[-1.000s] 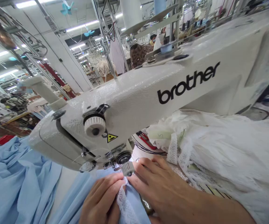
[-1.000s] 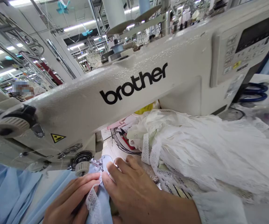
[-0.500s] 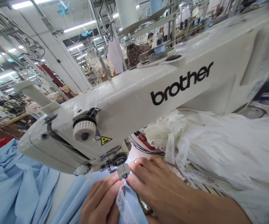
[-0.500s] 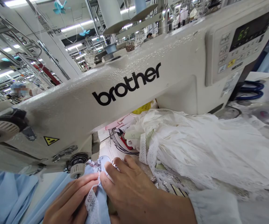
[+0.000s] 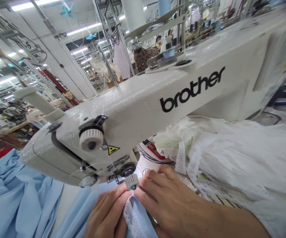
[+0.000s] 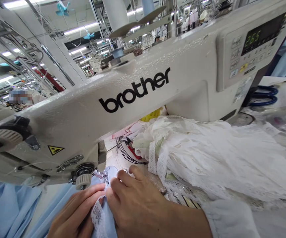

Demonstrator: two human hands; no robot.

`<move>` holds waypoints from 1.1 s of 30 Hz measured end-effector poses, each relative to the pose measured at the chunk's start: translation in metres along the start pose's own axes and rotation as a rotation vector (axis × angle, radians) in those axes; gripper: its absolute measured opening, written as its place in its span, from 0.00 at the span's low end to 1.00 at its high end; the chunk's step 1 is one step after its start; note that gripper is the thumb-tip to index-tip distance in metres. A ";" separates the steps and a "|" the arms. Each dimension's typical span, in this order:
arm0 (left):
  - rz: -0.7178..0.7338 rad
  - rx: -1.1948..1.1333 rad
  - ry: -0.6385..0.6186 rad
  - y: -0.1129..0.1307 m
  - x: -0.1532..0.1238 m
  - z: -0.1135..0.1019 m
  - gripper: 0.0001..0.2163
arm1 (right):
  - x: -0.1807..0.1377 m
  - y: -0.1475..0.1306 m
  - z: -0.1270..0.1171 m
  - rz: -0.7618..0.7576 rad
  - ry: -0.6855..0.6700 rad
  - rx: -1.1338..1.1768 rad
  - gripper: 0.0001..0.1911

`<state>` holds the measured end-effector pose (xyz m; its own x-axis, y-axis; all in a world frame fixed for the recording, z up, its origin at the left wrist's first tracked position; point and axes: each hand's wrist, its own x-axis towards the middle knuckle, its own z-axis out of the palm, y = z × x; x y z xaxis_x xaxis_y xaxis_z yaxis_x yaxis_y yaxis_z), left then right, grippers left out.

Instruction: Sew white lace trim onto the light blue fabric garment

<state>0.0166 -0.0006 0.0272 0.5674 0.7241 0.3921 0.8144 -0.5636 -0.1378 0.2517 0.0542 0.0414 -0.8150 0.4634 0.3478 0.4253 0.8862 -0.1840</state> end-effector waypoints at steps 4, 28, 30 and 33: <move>0.004 0.007 0.020 -0.002 -0.002 0.003 0.14 | -0.003 0.000 0.001 -0.081 0.059 -0.048 0.10; 0.016 0.042 0.011 -0.003 -0.004 0.003 0.14 | 0.000 0.000 -0.002 -0.021 -0.034 -0.010 0.10; 0.009 0.040 0.020 -0.004 -0.005 0.004 0.14 | 0.000 0.001 -0.001 -0.009 -0.030 -0.001 0.11; 0.000 0.039 0.020 -0.005 -0.006 0.005 0.14 | -0.001 0.001 0.000 -0.016 -0.016 -0.021 0.12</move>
<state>0.0100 0.0001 0.0207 0.5650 0.7157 0.4105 0.8189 -0.5471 -0.1733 0.2534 0.0547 0.0412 -0.8279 0.4489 0.3363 0.4201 0.8935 -0.1586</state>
